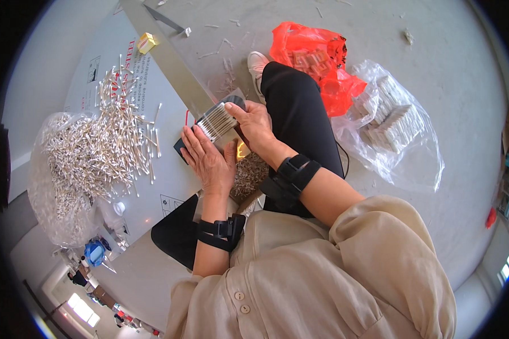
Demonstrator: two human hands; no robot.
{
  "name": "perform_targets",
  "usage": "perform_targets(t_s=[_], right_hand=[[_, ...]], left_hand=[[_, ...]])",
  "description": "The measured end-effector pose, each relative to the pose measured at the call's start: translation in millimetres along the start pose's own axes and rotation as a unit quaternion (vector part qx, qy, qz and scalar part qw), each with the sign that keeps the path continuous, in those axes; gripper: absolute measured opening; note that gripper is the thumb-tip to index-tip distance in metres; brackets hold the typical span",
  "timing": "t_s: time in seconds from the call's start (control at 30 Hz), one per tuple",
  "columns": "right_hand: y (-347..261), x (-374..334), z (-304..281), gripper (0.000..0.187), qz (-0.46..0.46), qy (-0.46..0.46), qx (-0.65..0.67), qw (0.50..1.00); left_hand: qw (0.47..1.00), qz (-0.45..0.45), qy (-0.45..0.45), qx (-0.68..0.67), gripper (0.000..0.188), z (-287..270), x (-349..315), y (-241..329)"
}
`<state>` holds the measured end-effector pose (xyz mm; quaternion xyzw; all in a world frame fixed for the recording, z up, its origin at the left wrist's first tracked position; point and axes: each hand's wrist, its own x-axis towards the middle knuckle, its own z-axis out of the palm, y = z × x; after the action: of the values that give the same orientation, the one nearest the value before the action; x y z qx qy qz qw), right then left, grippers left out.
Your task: Packaging cotton swabs into small plastic bags at a workstation.
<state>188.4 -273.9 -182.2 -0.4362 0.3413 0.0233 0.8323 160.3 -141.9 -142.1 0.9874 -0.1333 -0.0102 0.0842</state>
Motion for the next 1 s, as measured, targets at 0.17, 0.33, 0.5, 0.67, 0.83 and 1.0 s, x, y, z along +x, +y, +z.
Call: perform_targets(t_s=[0.17, 0.33, 0.5, 0.67, 0.83, 1.0], right_hand=[[-5.9, -4.8, 5.4, 0.031, 0.014, -0.014, 0.046, 0.999], [3.0, 8.0, 1.5, 0.033, -0.04, -0.009, -0.038, 0.998], [4.7, 9.4, 0.9, 0.032, -0.059, -0.017, -0.055, 0.997], [-5.7, 2.0, 5.0, 0.032, -0.048, 0.016, -0.054, 0.997], [-23.4, -15.7, -12.3, 0.023, 0.055, -0.067, 0.004, 0.996], [-17.7, -14.6, -7.4, 0.024, 0.03, -0.043, 0.01, 0.999]], left_hand=[[1.0, -0.021, 0.006, -0.007, 0.094, -3.4, 0.9, 2.1], [1.0, -0.022, -0.016, -0.001, 0.093, -1.2, 5.3, 4.7], [1.0, -0.016, -0.012, 0.01, 0.093, -3.1, 4.0, 6.1], [1.0, -0.007, 0.01, -0.017, 0.093, -1.5, -4.1, -1.9], [1.0, -0.003, -0.027, 0.008, 0.094, -3.2, -12.6, -3.0], [0.999, 0.003, -0.04, 0.02, 0.094, -5.8, -10.6, 1.3]])
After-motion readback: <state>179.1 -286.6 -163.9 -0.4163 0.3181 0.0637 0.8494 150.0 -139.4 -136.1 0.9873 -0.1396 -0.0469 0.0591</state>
